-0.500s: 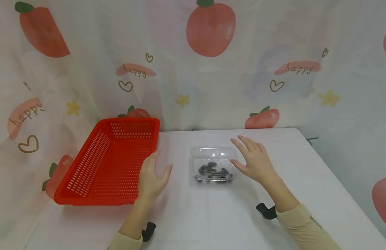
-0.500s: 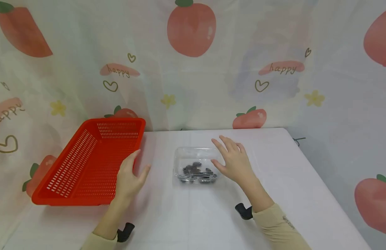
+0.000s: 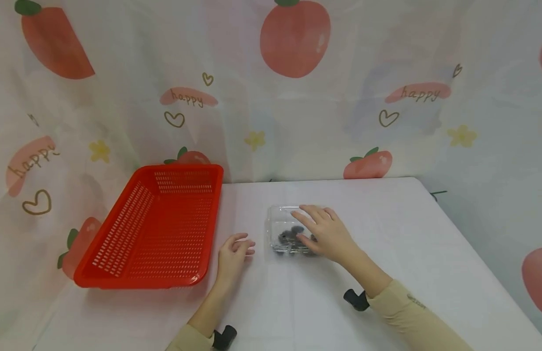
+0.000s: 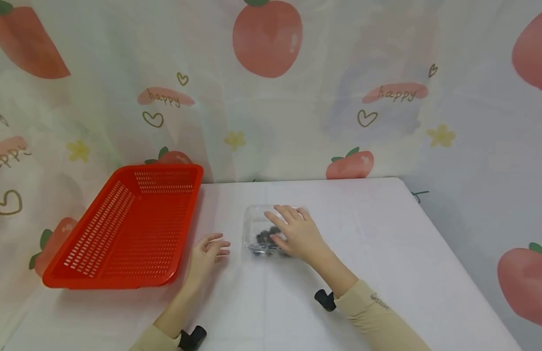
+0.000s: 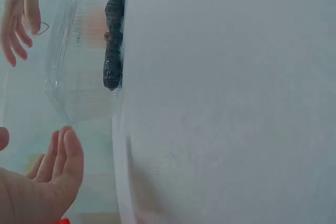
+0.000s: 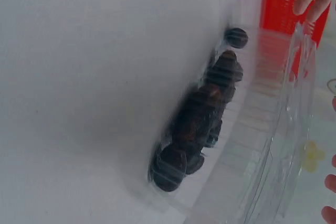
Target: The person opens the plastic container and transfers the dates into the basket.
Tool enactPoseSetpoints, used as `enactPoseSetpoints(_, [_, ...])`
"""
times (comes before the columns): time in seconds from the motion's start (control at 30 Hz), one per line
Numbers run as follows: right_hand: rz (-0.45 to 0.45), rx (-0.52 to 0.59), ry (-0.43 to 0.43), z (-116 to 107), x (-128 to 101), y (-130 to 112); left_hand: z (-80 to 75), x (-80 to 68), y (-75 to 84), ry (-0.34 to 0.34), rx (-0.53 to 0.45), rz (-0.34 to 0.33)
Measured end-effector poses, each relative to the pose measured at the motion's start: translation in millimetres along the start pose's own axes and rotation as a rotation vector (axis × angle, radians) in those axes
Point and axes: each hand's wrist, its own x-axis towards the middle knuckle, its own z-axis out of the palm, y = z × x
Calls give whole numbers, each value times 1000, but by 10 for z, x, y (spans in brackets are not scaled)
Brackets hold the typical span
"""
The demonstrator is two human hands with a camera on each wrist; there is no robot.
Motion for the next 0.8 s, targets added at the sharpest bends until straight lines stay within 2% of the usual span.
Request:
enactPoseSetpoints(0.2, [-66, 9, -32, 100, 61, -134, 61, 72, -74, -131, -170, -296])
enactPoseSetpoints(0.33, [-96, 3, -85, 124, 122, -233, 92, 86, -96, -202, -222, -421])
enactPoseSetpoints(0.57, [-213, -18, -49, 201, 185, -322, 127, 90, -116, -300, -264, -509])
enactPoseSetpoints(0.8, [-241, -30, -95, 276, 185, -351, 131, 88, -130, -338, -303, -532])
